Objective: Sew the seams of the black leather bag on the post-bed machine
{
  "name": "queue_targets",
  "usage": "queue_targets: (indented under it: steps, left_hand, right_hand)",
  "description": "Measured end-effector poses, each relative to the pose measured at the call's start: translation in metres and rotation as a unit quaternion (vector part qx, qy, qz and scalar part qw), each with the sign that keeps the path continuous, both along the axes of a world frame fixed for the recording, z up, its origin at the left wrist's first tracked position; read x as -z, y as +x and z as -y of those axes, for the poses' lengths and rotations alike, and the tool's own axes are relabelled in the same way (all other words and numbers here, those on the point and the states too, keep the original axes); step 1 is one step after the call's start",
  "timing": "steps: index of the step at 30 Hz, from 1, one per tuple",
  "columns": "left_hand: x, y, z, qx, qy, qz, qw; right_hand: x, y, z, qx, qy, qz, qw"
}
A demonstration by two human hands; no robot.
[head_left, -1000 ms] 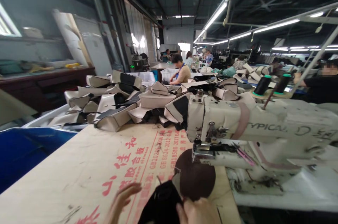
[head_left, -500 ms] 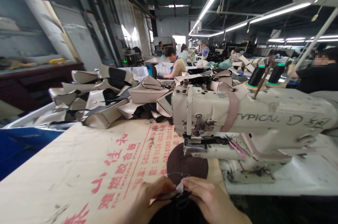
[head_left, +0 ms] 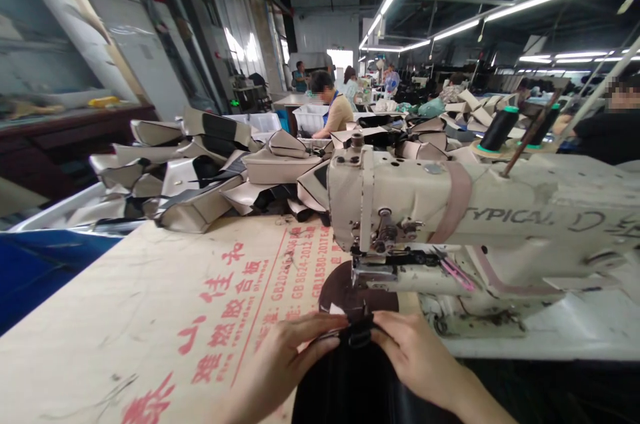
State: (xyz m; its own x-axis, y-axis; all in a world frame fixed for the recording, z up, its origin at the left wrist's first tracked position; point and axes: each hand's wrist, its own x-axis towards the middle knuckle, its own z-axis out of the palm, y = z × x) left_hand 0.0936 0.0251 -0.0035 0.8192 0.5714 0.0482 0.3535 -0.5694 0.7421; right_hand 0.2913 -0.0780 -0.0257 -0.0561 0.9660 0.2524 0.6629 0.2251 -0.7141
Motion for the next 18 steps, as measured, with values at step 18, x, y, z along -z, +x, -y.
queue_targets:
  steps: [18]
  left_hand:
    - [0.01, 0.039, 0.003, -0.126, -0.08, -0.072, 0.986]
  right_hand:
    - [-0.006, -0.005, 0.004, 0.007, -0.026, 0.063, 0.998]
